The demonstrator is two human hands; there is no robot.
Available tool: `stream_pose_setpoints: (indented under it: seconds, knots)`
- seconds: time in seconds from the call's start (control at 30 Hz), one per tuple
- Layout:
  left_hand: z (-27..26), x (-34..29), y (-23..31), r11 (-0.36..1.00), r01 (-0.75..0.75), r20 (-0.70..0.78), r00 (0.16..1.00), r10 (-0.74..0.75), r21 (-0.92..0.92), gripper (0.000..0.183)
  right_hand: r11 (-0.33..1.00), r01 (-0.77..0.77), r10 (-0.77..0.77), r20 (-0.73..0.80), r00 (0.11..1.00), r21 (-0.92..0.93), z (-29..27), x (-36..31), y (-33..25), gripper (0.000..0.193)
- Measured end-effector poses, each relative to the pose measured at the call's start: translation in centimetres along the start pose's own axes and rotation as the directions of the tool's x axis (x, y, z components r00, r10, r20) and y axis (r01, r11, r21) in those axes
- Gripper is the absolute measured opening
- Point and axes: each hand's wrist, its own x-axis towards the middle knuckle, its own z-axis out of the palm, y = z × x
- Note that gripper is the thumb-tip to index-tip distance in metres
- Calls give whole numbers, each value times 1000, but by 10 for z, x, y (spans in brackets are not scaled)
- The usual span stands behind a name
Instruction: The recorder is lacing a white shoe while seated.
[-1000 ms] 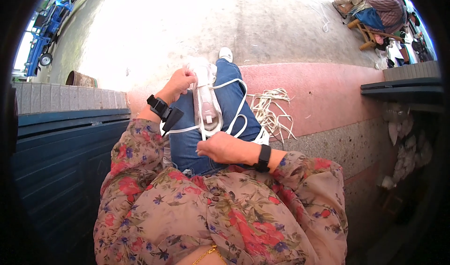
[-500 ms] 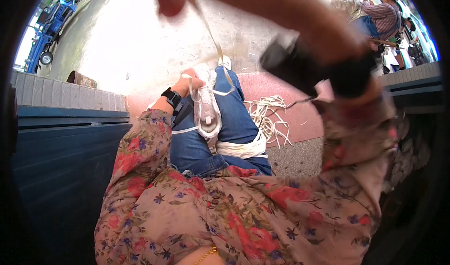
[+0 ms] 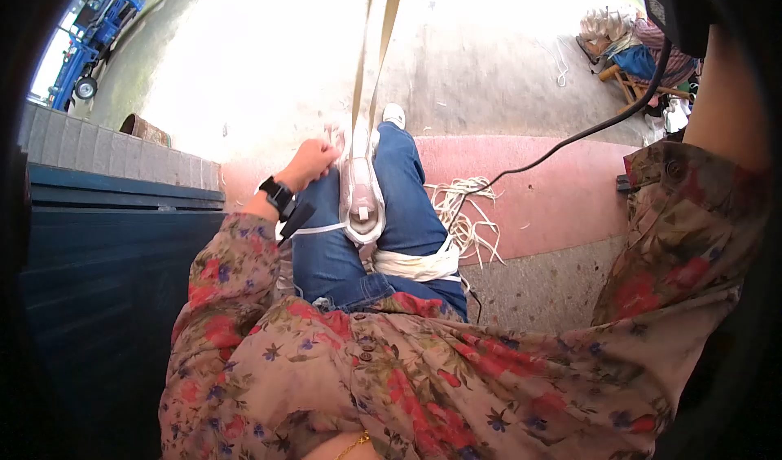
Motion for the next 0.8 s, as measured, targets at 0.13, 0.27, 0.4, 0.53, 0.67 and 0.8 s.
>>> stream_pose_setpoints:
  seconds: [0.13,0.27,0.4,0.53,0.67,0.8]
  knots:
    - [2,-6,-26,914,-224,-15,970,244,337,23,999,41,-42,-35,999,-35,-17,4,-8,12]
    - [26,-9,-3,611,-299,-3,897,443,733,13,997,23,-29,-76,997,-68,-34,-4,-6,13]
    - [29,-14,10,525,-307,50,893,447,794,12,994,8,-20,-112,994,-106,-51,-12,-5,14]
    - [30,-15,25,370,-344,166,885,436,863,11,990,-9,-12,-149,989,-138,-68,-21,-2,15]
    - [30,-6,26,372,-334,164,892,420,866,11,983,-30,-5,-191,982,-180,-84,-31,0,16]
    - [23,-1,26,363,-381,147,834,533,850,9,977,-50,0,-234,972,-209,-100,-46,4,17]
